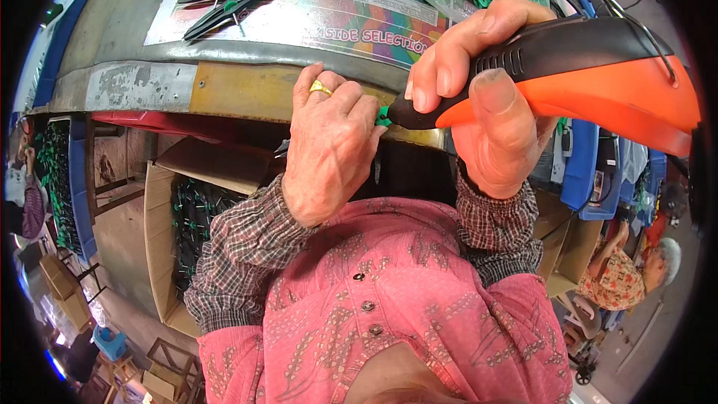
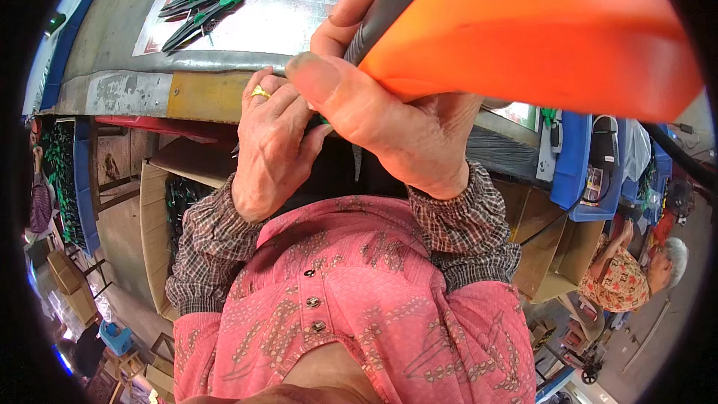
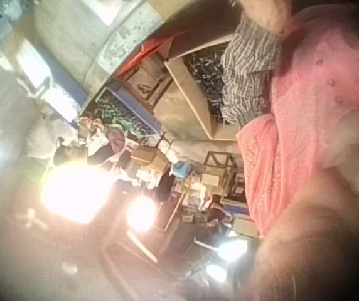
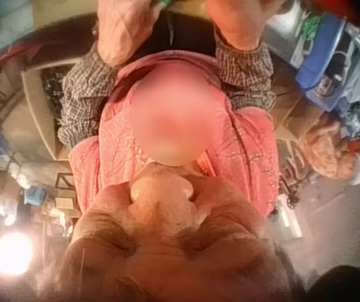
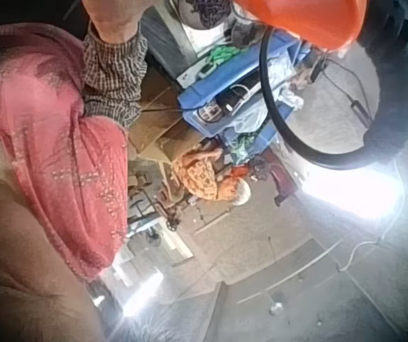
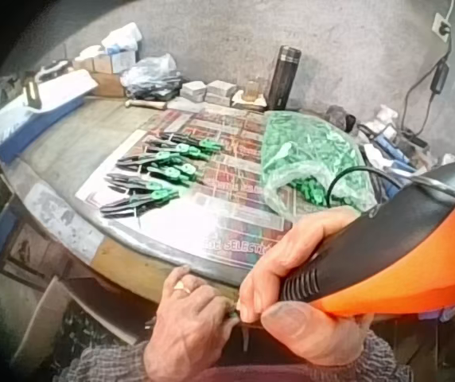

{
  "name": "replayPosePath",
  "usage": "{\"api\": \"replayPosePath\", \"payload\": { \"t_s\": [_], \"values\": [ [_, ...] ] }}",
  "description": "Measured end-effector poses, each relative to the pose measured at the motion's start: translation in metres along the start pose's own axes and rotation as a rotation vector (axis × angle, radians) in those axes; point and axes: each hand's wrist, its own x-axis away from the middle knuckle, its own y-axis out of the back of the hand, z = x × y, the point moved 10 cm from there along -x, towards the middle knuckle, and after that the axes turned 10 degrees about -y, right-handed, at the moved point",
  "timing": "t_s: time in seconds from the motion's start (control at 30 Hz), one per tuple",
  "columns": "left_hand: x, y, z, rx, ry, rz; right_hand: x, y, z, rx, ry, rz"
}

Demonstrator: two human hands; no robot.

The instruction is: The person assembles small mechanical components by hand, joining green blades and black handles, then applies glue to the assembled components with a glue gun.

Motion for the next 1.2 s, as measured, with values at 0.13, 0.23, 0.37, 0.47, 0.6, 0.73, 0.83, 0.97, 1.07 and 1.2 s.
{"api": "replayPosePath", "payload": {
  "t_s": [0.13, 0.23, 0.37, 0.47, 0.6, 0.73, 0.83, 0.97, 1.07, 1.2],
  "values": [
    [0.000, 0.000, 0.001, 0.020, 0.006, 0.005, 0.000, 0.002, 0.000, -0.003, 0.003, -0.028],
    [0.000, 0.000, 0.001, 0.025, 0.011, -0.004, 0.000, 0.002, -0.001, -0.007, -0.002, -0.024],
    [0.000, 0.000, 0.001, 0.029, 0.008, -0.003, 0.000, 0.003, -0.001, 0.000, 0.003, -0.023],
    [0.000, 0.000, 0.001, 0.033, 0.004, -0.008, -0.001, 0.002, -0.002, -0.001, -0.017, 0.004],
    [0.002, -0.002, 0.002, 0.047, -0.002, -0.005, -0.008, -0.005, -0.002, 0.061, -0.063, 0.189],
    [0.001, 0.001, 0.001, 0.052, -0.028, -0.025, -0.010, -0.012, -0.008, 0.067, -0.069, 0.274],
    [0.001, 0.001, -0.001, 0.067, -0.015, -0.003, -0.006, -0.008, -0.010, 0.132, -0.056, 0.131],
    [0.001, -0.002, 0.001, 0.066, -0.003, -0.001, -0.003, -0.006, -0.008, 0.166, -0.045, -0.028],
    [0.001, -0.002, 0.001, 0.083, -0.013, -0.029, -0.003, -0.006, -0.005, 0.275, -0.043, -0.054],
    [0.001, -0.003, 0.004, 0.145, -0.018, -0.062, -0.004, -0.009, -0.005, 0.363, -0.036, -0.072]
  ]
}}
